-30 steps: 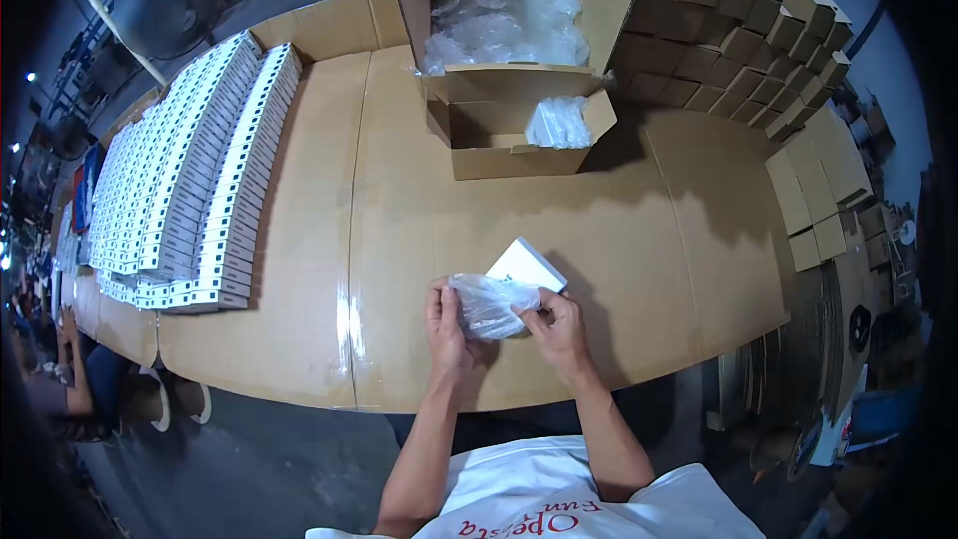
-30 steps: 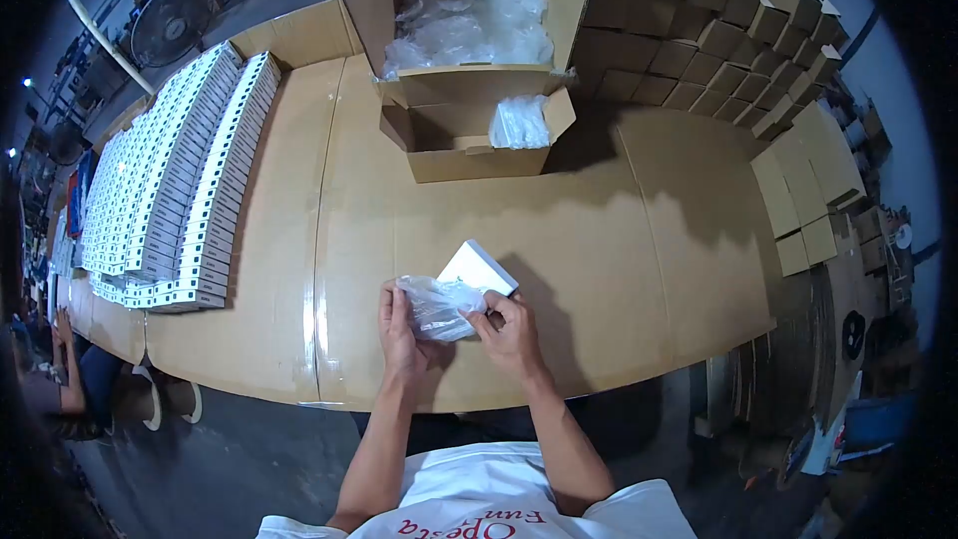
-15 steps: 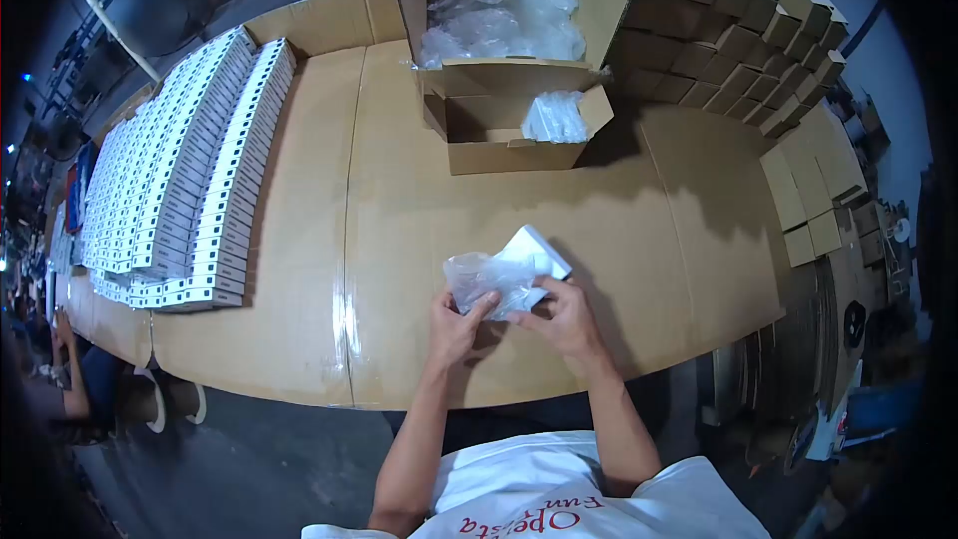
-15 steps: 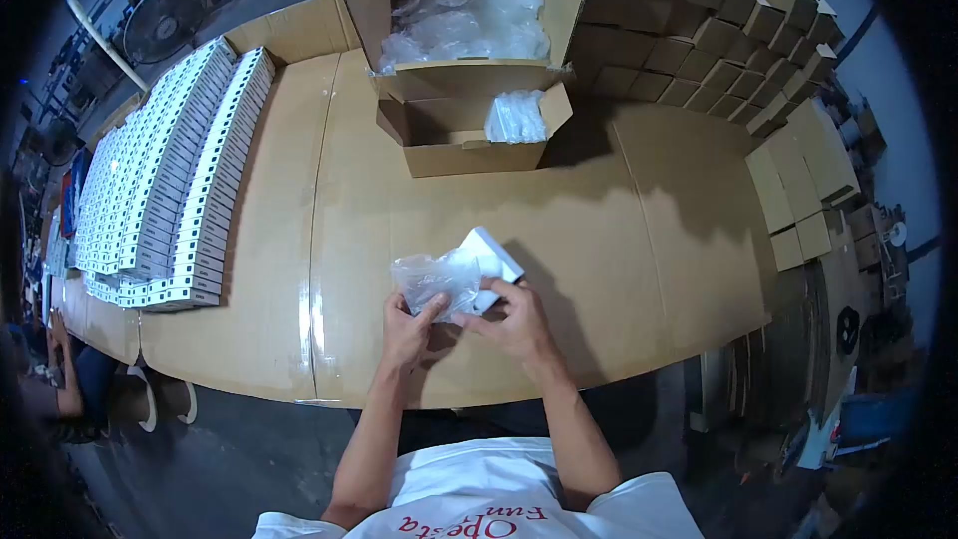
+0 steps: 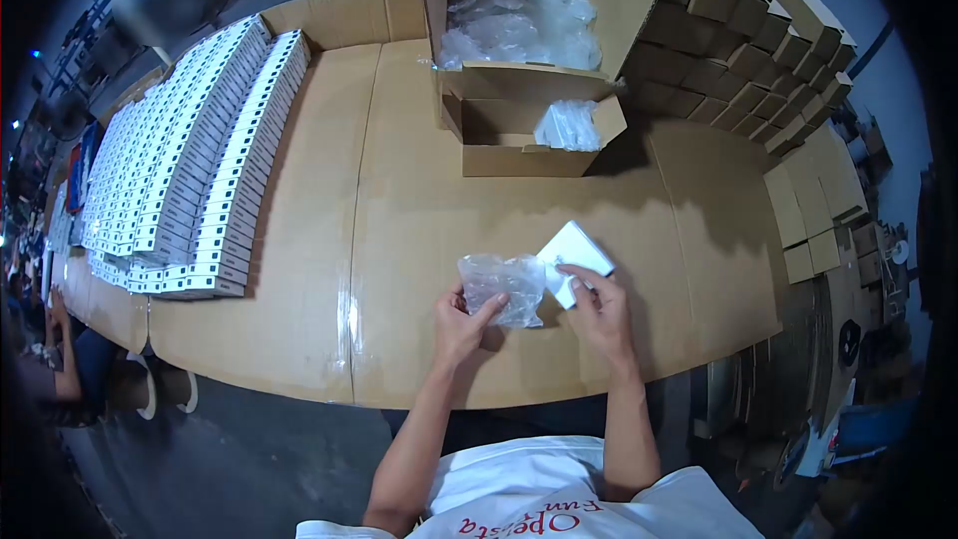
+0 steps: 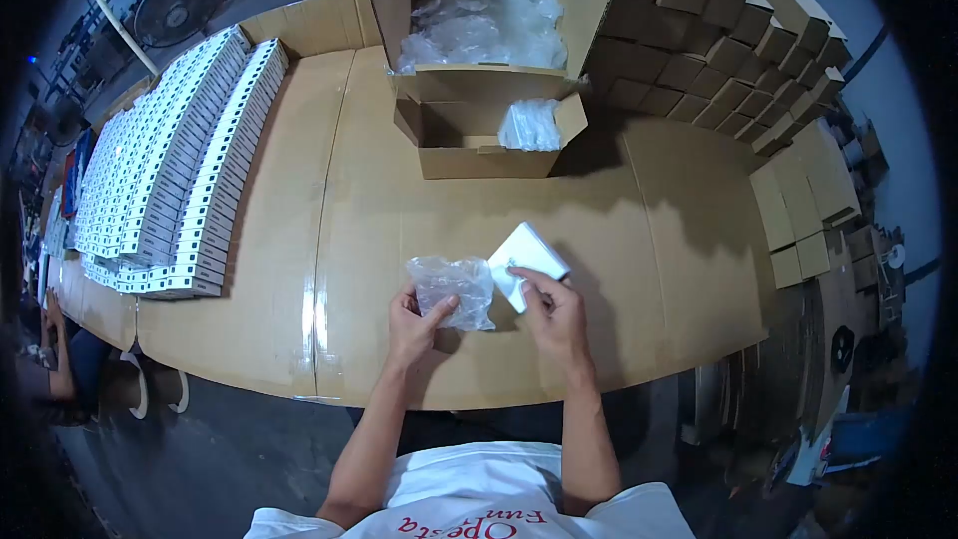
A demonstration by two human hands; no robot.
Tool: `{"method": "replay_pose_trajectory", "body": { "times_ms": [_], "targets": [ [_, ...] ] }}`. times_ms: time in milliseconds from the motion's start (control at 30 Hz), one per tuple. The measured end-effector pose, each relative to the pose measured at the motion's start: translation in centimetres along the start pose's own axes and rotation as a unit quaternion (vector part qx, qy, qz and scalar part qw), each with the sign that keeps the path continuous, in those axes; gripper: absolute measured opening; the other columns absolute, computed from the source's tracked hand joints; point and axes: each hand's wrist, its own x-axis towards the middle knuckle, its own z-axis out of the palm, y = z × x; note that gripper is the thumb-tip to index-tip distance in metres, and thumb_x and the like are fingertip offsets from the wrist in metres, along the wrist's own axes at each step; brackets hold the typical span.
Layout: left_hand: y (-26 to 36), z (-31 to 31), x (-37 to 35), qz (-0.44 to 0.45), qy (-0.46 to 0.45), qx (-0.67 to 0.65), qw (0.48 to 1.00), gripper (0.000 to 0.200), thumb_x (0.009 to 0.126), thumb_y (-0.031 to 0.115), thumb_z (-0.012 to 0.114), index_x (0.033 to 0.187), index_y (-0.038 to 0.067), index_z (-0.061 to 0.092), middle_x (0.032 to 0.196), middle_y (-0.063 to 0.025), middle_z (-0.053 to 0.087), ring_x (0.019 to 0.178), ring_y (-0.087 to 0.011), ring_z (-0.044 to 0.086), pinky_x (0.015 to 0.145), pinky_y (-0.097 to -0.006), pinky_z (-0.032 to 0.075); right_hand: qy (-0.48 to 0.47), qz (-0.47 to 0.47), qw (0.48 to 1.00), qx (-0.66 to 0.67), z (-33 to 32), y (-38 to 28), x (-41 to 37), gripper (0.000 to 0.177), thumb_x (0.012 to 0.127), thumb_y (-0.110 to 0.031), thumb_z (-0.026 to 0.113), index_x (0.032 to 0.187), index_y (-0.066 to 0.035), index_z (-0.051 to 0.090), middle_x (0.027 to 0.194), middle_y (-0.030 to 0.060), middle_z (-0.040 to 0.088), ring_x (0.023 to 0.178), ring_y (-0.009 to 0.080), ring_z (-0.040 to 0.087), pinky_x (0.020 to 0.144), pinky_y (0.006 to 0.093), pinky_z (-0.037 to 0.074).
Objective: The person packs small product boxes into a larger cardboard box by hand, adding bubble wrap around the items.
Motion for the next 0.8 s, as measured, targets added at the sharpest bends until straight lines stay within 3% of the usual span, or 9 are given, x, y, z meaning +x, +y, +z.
{"method": "replay_pose_trajectory", "body": {
  "times_ms": [67, 100, 200, 233, 333, 367, 600, 800],
  "targets": [
    [0.2, 0.2, -0.2, 0.008, -0.011, 0.034, 0.999, 0.040, 0.083, 0.008, 0.082, 0.116, -0.003, 0.062, 0.103, -0.0091, 0.072, 0.089, -0.0138, 0.069, 0.079, -0.0283, 0.057, 0.074, -0.098, 0.992, 0.027, -0.5, 0.9, 0.9, 0.027, 0.097, -0.003, 0.058, 0.123, -0.002, 0.068, 0.108, 0.0082, 0.068, 0.093, 0.0097, 0.061, 0.078, 0.0236, 0.051],
    [0.2, 0.2, -0.2, 0.014, -0.019, 0.048, 0.999, 0.040, 0.083, 0.008, 0.082, 0.115, -0.003, 0.062, 0.102, -0.0091, 0.072, 0.090, -0.0140, 0.069, 0.079, -0.0283, 0.057, 0.095, -0.092, 0.990, 0.055, -0.8, 0.0, 1.0, 0.036, 0.097, 0.000, 0.058, 0.132, -0.002, 0.060, 0.113, 0.0083, 0.065, 0.098, 0.0110, 0.060, 0.080, 0.0252, 0.051],
    [0.1, 0.3, -0.4, 0.028, -0.033, 0.084, 0.996, 0.038, 0.082, 0.007, 0.082, 0.112, -0.002, 0.062, 0.100, -0.0088, 0.072, 0.089, -0.0140, 0.069, 0.078, -0.0280, 0.057, 0.112, -0.114, 0.983, 0.093, -1.2, -0.3, 1.8, 0.039, 0.095, 0.004, 0.059, 0.134, -0.002, 0.057, 0.117, 0.0077, 0.063, 0.098, 0.0126, 0.061, 0.081, 0.0262, 0.051],
    [0.1, 0.3, -0.4, 0.032, -0.035, 0.094, 0.994, 0.037, 0.082, 0.007, 0.082, 0.111, -0.002, 0.062, 0.100, -0.0087, 0.072, 0.088, -0.0139, 0.069, 0.078, -0.0278, 0.056, 0.096, -0.127, 0.985, 0.073, -1.3, -0.7, 1.9, 0.047, 0.094, 0.006, 0.062, 0.139, -0.002, 0.050, 0.117, 0.0082, 0.063, 0.101, 0.0143, 0.062, 0.084, 0.0269, 0.052],
    [0.4, 0.3, -0.5, 0.029, -0.043, 0.137, 0.989, 0.037, 0.081, 0.007, 0.083, 0.111, -0.001, 0.062, 0.098, -0.0084, 0.071, 0.087, -0.0135, 0.068, 0.077, -0.0273, 0.056, 0.132, -0.197, 0.951, 0.199, 1.0, -3.6, 2.6, 0.058, 0.092, 0.006, 0.064, 0.143, -0.004, 0.040, 0.118, 0.0113, 0.063, 0.104, 0.0156, 0.063, 0.086, 0.0274, 0.053],
    [0.5, 0.4, -0.6, 0.030, -0.040, 0.127, 0.991, 0.037, 0.081, 0.007, 0.083, 0.110, -0.001, 0.063, 0.098, -0.0082, 0.071, 0.087, -0.0134, 0.068, 0.077, -0.0271, 0.055, 0.077, -0.168, 0.952, 0.245, 1.0, -3.9, 2.6, 0.066, 0.090, 0.006, 0.067, 0.144, -0.005, 0.031, 0.119, 0.0150, 0.062, 0.107, 0.0187, 0.064, 0.089, 0.0301, 0.055],
    [0.6, 0.4, -0.5, 0.019, -0.032, 0.119, 0.992, 0.035, 0.082, 0.007, 0.082, 0.109, -0.001, 0.063, 0.098, -0.0074, 0.071, 0.087, -0.0126, 0.067, 0.077, -0.0268, 0.054, 0.025, -0.130, 0.966, 0.223, 2.0, -1.7, 2.4, 0.061, 0.087, 0.009, 0.069, 0.133, -0.005, 0.032, 0.118, 0.0193, 0.062, 0.111, 0.0201, 0.064, 0.088, 0.0305, 0.057],
    [1.0, 0.6, -0.7, 0.006, -0.040, 0.104, 0.994, 0.035, 0.082, 0.008, 0.082, 0.110, -0.001, 0.063, 0.098, -0.0069, 0.070, 0.087, -0.0123, 0.066, 0.077, -0.0268, 0.054, 0.085, -0.125, 0.970, 0.193, 2.5, -0.1, 2.4, 0.050, 0.085, 0.006, 0.073, 0.117, -0.004, 0.036, 0.095, 0.0067, 0.053, 0.099, 0.0164, 0.064, 0.083, 0.0267, 0.056]
  ]
}}
